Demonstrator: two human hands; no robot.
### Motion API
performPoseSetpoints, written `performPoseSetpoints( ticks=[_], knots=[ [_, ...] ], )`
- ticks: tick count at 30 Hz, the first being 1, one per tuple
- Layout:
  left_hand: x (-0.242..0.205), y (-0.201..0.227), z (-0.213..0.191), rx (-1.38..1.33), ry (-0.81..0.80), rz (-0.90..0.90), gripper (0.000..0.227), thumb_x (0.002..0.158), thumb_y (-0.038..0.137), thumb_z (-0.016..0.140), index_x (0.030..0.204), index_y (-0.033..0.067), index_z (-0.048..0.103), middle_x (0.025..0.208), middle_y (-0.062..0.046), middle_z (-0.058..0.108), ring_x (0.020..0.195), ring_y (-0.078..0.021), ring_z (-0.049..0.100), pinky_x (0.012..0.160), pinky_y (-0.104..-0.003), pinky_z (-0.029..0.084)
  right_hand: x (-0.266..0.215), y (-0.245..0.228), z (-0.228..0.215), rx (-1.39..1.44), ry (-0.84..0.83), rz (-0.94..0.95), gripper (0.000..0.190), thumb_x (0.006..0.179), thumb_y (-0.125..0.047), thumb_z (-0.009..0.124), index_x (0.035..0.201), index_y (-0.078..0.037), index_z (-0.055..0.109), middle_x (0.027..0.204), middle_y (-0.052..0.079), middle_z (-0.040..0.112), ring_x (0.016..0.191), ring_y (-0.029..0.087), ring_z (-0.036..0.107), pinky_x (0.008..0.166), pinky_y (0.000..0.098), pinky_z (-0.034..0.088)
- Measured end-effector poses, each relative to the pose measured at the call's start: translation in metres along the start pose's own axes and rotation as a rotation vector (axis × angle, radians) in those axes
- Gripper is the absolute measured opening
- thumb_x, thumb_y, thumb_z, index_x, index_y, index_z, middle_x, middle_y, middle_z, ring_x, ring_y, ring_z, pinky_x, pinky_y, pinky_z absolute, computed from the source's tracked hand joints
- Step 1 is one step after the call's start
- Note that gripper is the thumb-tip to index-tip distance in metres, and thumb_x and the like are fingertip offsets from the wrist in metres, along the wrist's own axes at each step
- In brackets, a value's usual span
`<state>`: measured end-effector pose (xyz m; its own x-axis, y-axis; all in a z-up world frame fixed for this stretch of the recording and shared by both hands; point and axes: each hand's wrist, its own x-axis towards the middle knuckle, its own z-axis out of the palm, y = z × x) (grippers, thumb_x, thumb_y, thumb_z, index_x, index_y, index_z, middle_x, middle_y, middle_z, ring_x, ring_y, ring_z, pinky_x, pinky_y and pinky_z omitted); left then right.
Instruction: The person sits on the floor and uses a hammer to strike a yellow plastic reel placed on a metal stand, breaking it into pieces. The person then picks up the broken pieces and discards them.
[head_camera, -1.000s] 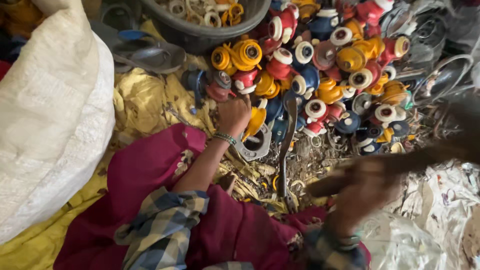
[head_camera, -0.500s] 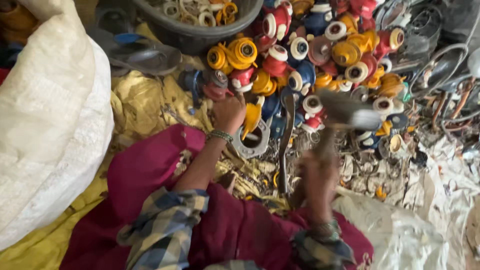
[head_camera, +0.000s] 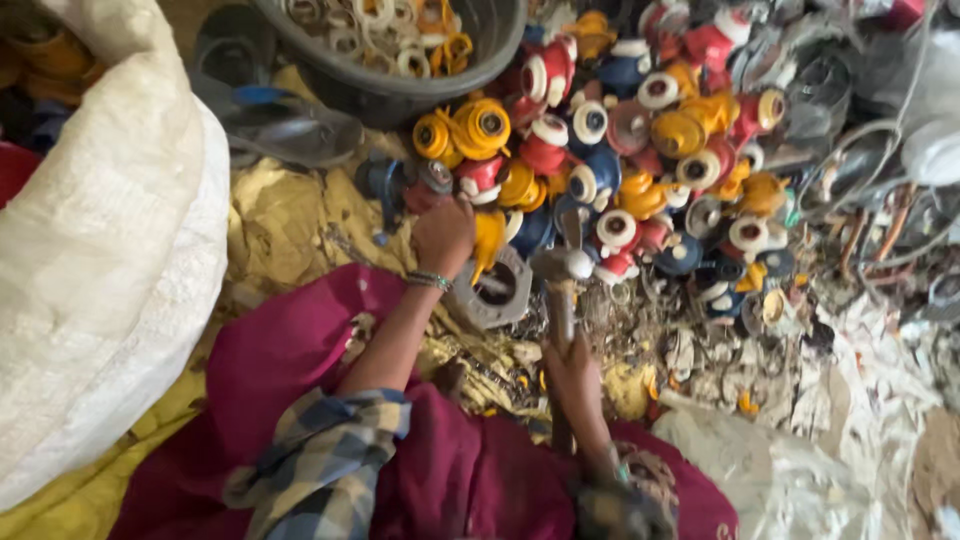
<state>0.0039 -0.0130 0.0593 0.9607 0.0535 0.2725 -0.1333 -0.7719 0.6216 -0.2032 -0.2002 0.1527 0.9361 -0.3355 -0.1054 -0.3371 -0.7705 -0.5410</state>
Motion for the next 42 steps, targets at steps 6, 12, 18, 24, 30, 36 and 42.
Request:
performPoseSetpoints(
  ticks=[6, 12, 18, 24, 30, 36, 42],
  knots=[
    [-0.027, 0.001, 0.014, 0.141, 0.203, 0.158, 0.044, 0.101, 0.027, 0.06, 0.061, 0.0091, 0.069, 0.054, -0.013, 0.062, 0.047, -0.0328, 0.063, 0.045, -0.048, 0.049, -0.018, -0.015, -0.079, 0.348, 0.255, 0.032, 0.019, 0.097, -0.023, 0.064, 0.106, -0.006, 0.062, 0.076, 0.002, 0.068, 0.058, 0.011, 0.064, 0.049, 0.027, 0.055],
    [-0.018, -0.028, 0.048, 0.15, 0.063, 0.063, 0.026, 0.098, 0.025, 0.053, 0.112, 0.0079, 0.065, 0.061, -0.017, 0.067, 0.049, -0.0369, 0.064, 0.044, -0.053, 0.048, -0.021, -0.055, -0.116, 0.704, 0.424, -0.412, 0.02, 0.1, -0.014, 0.061, 0.118, -0.008, 0.054, 0.079, 0.005, 0.068, 0.063, 0.013, 0.068, 0.059, 0.0283, 0.061],
    [-0.014, -0.06, 0.084, 0.004, -0.083, 0.124, 0.044, 0.108, 0.025, 0.042, 0.147, 0.0055, 0.046, 0.093, -0.021, 0.07, 0.075, -0.0424, 0.068, 0.06, -0.056, 0.052, -0.042, 0.003, -0.056, 0.444, 0.148, 0.206, 0.018, 0.093, -0.014, 0.063, 0.103, 0.001, 0.059, 0.077, 0.01, 0.068, 0.056, 0.018, 0.064, 0.049, 0.0323, 0.059],
    [-0.033, -0.051, 0.048, -0.504, -0.156, 0.087, 0.038, 0.111, 0.034, 0.057, 0.139, 0.008, 0.056, 0.113, -0.016, 0.074, 0.104, -0.0369, 0.072, 0.087, -0.05, 0.055, -0.046, 0.08, 0.006, 0.436, -0.119, 0.285, 0.029, 0.096, -0.028, 0.063, 0.103, 0.0, 0.062, 0.07, 0.008, 0.066, 0.054, 0.015, 0.06, 0.049, 0.031, 0.05],
    [-0.053, -0.035, 0.017, -0.528, -0.037, 0.131, 0.072, 0.084, 0.031, 0.084, 0.137, -0.0009, 0.048, 0.118, -0.021, 0.067, 0.105, -0.0371, 0.069, 0.086, -0.046, 0.055, -0.031, 0.121, 0.037, 0.44, -0.209, 0.222, 0.035, 0.094, -0.034, 0.065, 0.102, -0.001, 0.062, 0.069, 0.008, 0.067, 0.057, 0.017, 0.061, 0.05, 0.0332, 0.049],
    [-0.051, -0.046, 0.005, -1.213, -0.255, -0.385, 0.047, 0.087, 0.005, 0.076, 0.131, 0.0042, 0.059, 0.112, -0.007, 0.07, 0.084, -0.014, 0.071, 0.062, -0.029, 0.059, -0.02, 0.132, 0.059, 0.349, -0.294, 0.263, 0.046, 0.095, -0.041, 0.066, 0.099, 0.004, 0.06, 0.072, 0.017, 0.068, 0.06, 0.031, 0.068, 0.054, 0.0442, 0.053],
    [-0.058, -0.028, -0.042, -1.197, -0.261, -0.423, 0.039, 0.087, 0.002, 0.069, 0.126, 0.0029, 0.066, 0.1, -0.007, 0.073, 0.074, -0.0149, 0.069, 0.057, -0.026, 0.054, -0.022, 0.147, 0.068, 0.005, -0.141, 0.0, 0.049, 0.091, -0.043, 0.066, 0.111, 0.002, 0.057, 0.086, 0.03, 0.07, 0.079, 0.051, 0.068, 0.069, 0.0579, 0.055]
  ],
)
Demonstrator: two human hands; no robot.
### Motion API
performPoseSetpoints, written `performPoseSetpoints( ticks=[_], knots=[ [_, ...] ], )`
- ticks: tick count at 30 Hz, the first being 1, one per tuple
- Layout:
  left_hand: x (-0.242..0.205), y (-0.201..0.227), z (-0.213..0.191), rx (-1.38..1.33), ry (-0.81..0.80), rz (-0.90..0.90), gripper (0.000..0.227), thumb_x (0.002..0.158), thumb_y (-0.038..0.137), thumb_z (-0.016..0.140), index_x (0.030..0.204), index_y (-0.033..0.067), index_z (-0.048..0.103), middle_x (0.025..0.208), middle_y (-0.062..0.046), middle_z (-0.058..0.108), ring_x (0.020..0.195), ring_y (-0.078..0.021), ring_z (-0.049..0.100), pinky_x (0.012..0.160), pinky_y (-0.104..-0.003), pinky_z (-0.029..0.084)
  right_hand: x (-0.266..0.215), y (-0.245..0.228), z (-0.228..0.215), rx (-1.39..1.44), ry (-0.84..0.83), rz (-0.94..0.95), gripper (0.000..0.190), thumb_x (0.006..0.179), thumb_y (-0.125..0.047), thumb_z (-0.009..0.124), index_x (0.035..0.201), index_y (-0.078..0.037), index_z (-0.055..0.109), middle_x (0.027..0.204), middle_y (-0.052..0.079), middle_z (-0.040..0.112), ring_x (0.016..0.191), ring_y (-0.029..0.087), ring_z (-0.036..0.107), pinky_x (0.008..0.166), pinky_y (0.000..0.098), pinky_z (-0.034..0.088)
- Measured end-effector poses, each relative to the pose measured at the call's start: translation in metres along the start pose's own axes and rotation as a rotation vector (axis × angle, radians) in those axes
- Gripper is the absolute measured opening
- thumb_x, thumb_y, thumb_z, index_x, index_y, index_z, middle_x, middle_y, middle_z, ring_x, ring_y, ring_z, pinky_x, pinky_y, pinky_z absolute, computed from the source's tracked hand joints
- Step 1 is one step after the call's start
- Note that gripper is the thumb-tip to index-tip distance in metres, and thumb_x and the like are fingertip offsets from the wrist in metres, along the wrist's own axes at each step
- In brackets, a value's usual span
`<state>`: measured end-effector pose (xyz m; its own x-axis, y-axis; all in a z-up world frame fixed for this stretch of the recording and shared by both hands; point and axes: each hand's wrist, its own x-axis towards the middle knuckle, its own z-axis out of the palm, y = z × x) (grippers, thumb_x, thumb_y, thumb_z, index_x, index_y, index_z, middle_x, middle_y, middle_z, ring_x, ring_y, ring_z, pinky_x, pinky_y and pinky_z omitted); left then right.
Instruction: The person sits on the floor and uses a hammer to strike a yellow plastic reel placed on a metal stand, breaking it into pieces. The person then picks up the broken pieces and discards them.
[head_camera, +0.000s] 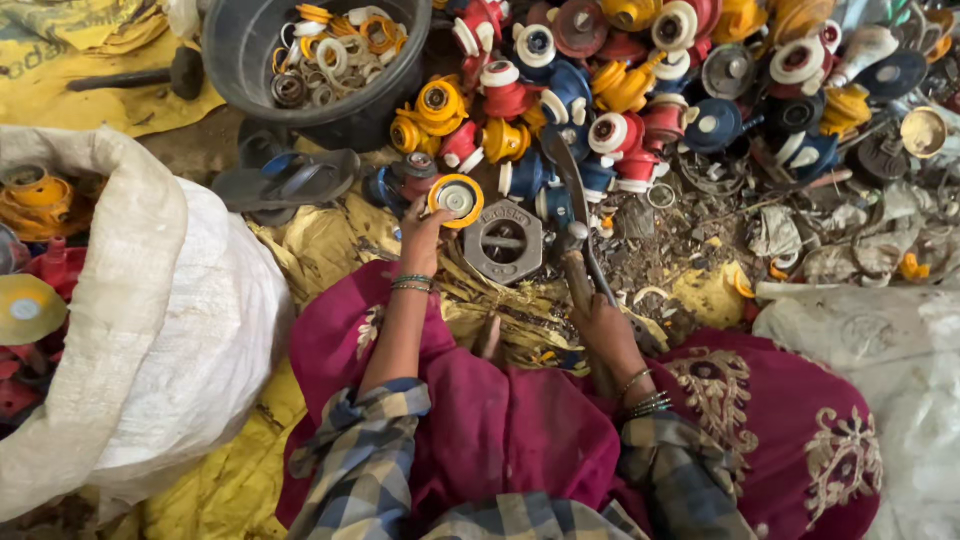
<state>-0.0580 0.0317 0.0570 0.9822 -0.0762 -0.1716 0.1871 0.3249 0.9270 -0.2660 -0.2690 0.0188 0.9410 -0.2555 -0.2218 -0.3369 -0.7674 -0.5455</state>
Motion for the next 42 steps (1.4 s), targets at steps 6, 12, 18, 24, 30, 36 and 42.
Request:
performPoseSetpoints(
  ticks=[6, 12, 18, 24, 30, 36, 42],
  knots=[
    [-0.029, -0.002, 0.007, -0.354, -0.145, -0.179, 0.024, 0.088, 0.011, 0.06, 0.11, 0.0053, 0.066, 0.087, -0.006, 0.071, 0.066, -0.0179, 0.066, 0.054, -0.031, 0.052, -0.003, 0.005, 0.003, -0.112, -0.005, 0.006, 0.053, 0.092, -0.048, 0.064, 0.113, 0.0, 0.057, 0.088, 0.031, 0.071, 0.082, 0.051, 0.069, 0.074, 0.0589, 0.056],
    [-0.048, -0.027, 0.006, -0.644, -0.293, -0.241, 0.032, 0.1, 0.03, 0.053, 0.093, 0.0018, 0.067, 0.074, -0.009, 0.067, 0.053, -0.0205, 0.061, 0.043, -0.029, 0.044, 0.007, 0.043, -0.01, -0.256, -0.103, -0.081, 0.032, 0.108, -0.031, 0.045, 0.105, -0.008, 0.067, 0.091, 0.024, 0.073, 0.084, 0.046, 0.07, 0.074, 0.0583, 0.057],
    [-0.049, -0.025, -0.001, -0.632, -0.304, -0.203, 0.034, 0.102, 0.033, 0.051, 0.094, 0.0034, 0.066, 0.073, -0.008, 0.066, 0.053, -0.0191, 0.06, 0.043, -0.03, 0.042, -0.034, 0.068, -0.023, -0.574, -0.321, -0.148, 0.023, 0.093, -0.029, 0.057, 0.099, -0.013, 0.073, 0.098, 0.016, 0.076, 0.096, 0.037, 0.074, 0.085, 0.0501, 0.059],
    [-0.053, -0.025, 0.008, -0.54, -0.229, -0.25, 0.018, 0.099, 0.024, 0.059, 0.11, 0.0106, 0.061, 0.074, -0.004, 0.065, 0.054, -0.0168, 0.06, 0.044, -0.03, 0.043, -0.054, 0.052, -0.035, -0.203, -0.632, -0.224, 0.04, 0.089, -0.038, 0.069, 0.117, -0.01, 0.066, 0.113, 0.018, 0.073, 0.108, 0.036, 0.069, 0.091, 0.0467, 0.055],
    [-0.059, -0.014, 0.012, -0.471, -0.187, -0.191, 0.024, 0.097, 0.021, 0.062, 0.117, 0.0092, 0.06, 0.079, -0.005, 0.065, 0.058, -0.0169, 0.062, 0.045, -0.03, 0.045, -0.031, 0.074, -0.017, 0.054, -0.79, -0.348, 0.043, 0.085, -0.029, 0.074, 0.12, -0.005, 0.065, 0.114, 0.016, 0.075, 0.105, 0.028, 0.071, 0.091, 0.0403, 0.055],
    [-0.072, 0.004, 0.014, -0.378, -0.167, -0.128, 0.03, 0.095, 0.019, 0.06, 0.123, 0.0079, 0.061, 0.085, -0.005, 0.067, 0.061, -0.0156, 0.063, 0.048, -0.03, 0.048, -0.023, 0.084, -0.004, -0.034, -0.848, -0.323, 0.038, 0.087, -0.031, 0.072, 0.114, -0.003, 0.071, 0.108, 0.016, 0.078, 0.1, 0.028, 0.074, 0.089, 0.0399, 0.057],
    [-0.081, 0.007, 0.035, 0.377, -0.226, 0.105, 0.039, 0.101, 0.019, 0.068, 0.137, 0.0073, 0.061, 0.103, -0.012, 0.073, 0.079, -0.0205, 0.067, 0.066, -0.034, 0.056, -0.042, 0.058, -0.03, -0.251, -0.366, -0.239, 0.037, 0.084, -0.033, 0.071, 0.111, -0.009, 0.074, 0.1, 0.021, 0.074, 0.095, 0.04, 0.07, 0.084, 0.0495, 0.055]
  ],
)
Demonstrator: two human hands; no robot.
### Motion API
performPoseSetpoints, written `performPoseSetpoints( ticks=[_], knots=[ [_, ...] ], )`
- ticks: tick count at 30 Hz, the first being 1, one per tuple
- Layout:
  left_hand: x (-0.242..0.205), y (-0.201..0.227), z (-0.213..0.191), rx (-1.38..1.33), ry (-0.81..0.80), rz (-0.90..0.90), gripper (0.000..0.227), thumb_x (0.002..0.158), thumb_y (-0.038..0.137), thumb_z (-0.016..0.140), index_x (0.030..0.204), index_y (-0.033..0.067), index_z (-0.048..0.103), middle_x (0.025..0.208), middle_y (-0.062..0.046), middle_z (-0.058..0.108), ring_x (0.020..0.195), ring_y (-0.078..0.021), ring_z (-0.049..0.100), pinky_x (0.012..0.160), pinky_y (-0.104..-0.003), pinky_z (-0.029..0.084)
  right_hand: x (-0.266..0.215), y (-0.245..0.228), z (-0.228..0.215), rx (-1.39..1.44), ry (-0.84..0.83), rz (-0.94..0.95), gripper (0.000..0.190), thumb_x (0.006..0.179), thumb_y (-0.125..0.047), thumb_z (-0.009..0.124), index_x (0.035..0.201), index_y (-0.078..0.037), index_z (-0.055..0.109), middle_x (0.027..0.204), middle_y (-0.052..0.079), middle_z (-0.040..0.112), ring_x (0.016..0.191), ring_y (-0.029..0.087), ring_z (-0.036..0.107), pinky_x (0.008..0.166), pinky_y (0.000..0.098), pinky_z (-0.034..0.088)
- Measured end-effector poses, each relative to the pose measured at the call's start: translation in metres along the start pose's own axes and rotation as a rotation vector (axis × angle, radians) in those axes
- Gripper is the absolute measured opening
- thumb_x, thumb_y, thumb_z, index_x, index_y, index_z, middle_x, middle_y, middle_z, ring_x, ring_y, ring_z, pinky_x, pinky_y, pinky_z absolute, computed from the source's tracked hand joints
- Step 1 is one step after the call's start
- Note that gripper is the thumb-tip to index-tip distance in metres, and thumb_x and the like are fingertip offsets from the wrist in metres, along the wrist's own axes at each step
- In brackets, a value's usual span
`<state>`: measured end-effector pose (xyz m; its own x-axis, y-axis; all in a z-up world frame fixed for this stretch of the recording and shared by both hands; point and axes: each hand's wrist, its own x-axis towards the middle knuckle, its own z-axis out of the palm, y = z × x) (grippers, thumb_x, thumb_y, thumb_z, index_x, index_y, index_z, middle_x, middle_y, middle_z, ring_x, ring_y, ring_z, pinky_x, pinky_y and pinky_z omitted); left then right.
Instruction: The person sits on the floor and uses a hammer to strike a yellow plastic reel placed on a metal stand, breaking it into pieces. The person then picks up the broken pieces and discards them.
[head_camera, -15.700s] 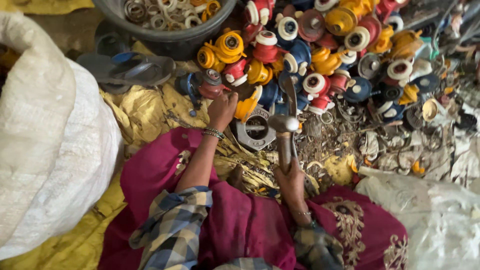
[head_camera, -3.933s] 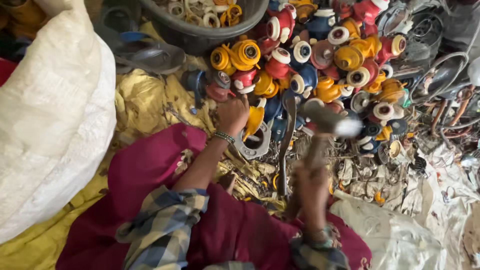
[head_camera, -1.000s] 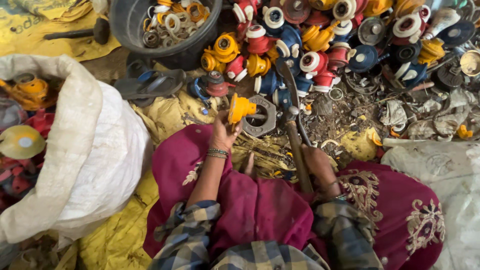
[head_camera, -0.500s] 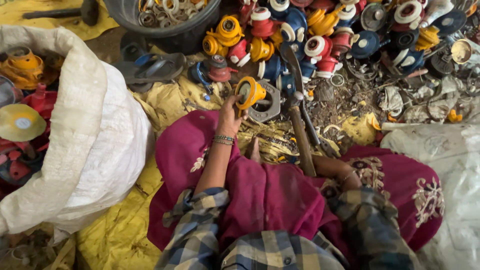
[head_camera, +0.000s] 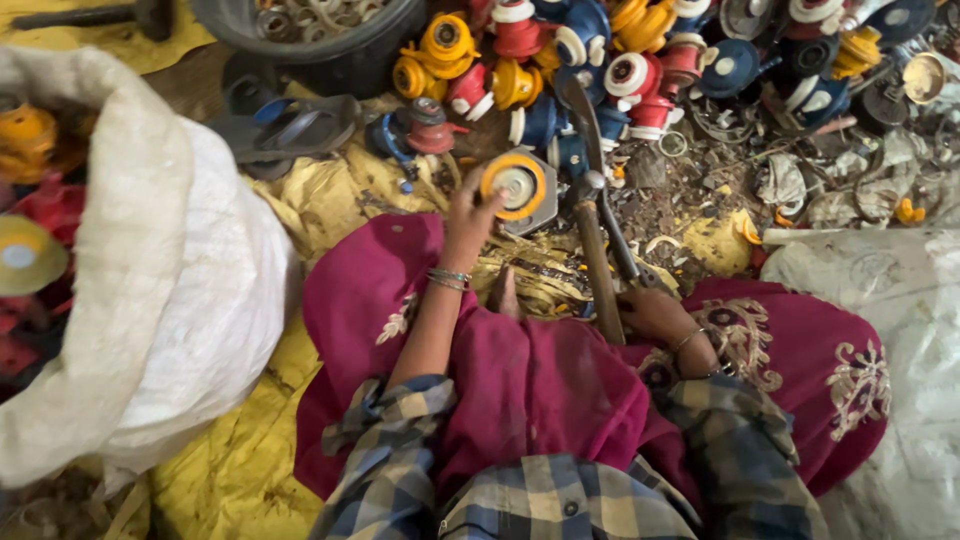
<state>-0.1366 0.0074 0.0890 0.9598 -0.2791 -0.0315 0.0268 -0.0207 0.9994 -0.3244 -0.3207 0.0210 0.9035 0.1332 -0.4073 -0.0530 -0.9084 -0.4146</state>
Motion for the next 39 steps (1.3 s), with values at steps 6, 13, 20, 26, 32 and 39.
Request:
performPoseSetpoints(
  ticks=[6, 13, 20, 26, 32, 39],
  knots=[
    [-0.006, -0.005, 0.036, 0.639, -0.095, 0.493, 0.057, 0.085, 0.004, 0.075, 0.138, 0.0202, 0.063, 0.144, -0.021, 0.059, 0.118, -0.0349, 0.065, 0.096, -0.041, 0.057, 0.001, -0.034, -0.026, 0.166, 0.41, 0.176, 0.038, 0.089, -0.042, 0.068, 0.108, -0.009, 0.074, 0.092, 0.022, 0.073, 0.087, 0.042, 0.071, 0.077, 0.0521, 0.056],
    [-0.016, 0.013, 0.021, 0.512, -0.327, 0.305, 0.063, 0.082, -0.002, 0.072, 0.143, 0.0102, 0.059, 0.13, -0.021, 0.064, 0.117, -0.0386, 0.064, 0.101, -0.042, 0.052, 0.04, -0.061, -0.031, 0.203, 0.246, 0.306, 0.05, 0.099, -0.052, 0.063, 0.104, -0.003, 0.067, 0.083, 0.024, 0.072, 0.079, 0.041, 0.07, 0.074, 0.0507, 0.054],
    [-0.007, 0.011, 0.017, 0.848, -0.324, 0.15, 0.032, 0.092, 0.03, 0.075, 0.106, 0.0025, 0.07, 0.085, -0.021, 0.071, 0.082, -0.0399, 0.069, 0.073, -0.049, 0.052, 0.052, -0.062, -0.021, 0.641, 0.233, 0.3, 0.044, 0.09, -0.042, 0.072, 0.096, 0.0, 0.06, 0.077, 0.014, 0.069, 0.067, 0.023, 0.068, 0.062, 0.0398, 0.055],
    [-0.001, -0.033, 0.017, 0.313, -0.511, -0.212, 0.039, 0.107, 0.035, 0.06, 0.091, -0.0002, 0.062, 0.07, -0.005, 0.06, 0.062, -0.0168, 0.056, 0.06, -0.034, 0.046, 0.054, -0.068, -0.02, 1.073, 0.105, 0.402, 0.034, 0.094, -0.035, 0.065, 0.103, -0.004, 0.055, 0.076, 0.009, 0.062, 0.057, 0.019, 0.061, 0.05, 0.0357, 0.052],
    [-0.004, -0.054, 0.037, -0.125, -0.393, -0.327, 0.03, 0.109, 0.03, 0.055, 0.1, 0.0028, 0.063, 0.073, 0.005, 0.053, 0.061, -0.0052, 0.046, 0.053, -0.025, 0.038, 0.055, -0.069, -0.007, 0.807, 0.24, 0.363, 0.037, 0.087, -0.03, 0.072, 0.104, 0.0, 0.058, 0.079, 0.015, 0.069, 0.064, 0.024, 0.066, 0.058, 0.04, 0.054],
    [-0.011, -0.025, 0.044, 0.839, -0.206, 0.225, 0.029, 0.103, 0.03, 0.06, 0.094, 0.0021, 0.059, 0.077, -0.021, 0.067, 0.073, -0.0427, 0.065, 0.062, -0.053, 0.049, 0.045, -0.079, -0.009, 0.535, 0.495, 0.272, 0.042, 0.088, -0.03, 0.072, 0.112, 0.002, 0.058, 0.086, 0.024, 0.071, 0.074, 0.032, 0.07, 0.065, 0.047, 0.055]
  ],
)
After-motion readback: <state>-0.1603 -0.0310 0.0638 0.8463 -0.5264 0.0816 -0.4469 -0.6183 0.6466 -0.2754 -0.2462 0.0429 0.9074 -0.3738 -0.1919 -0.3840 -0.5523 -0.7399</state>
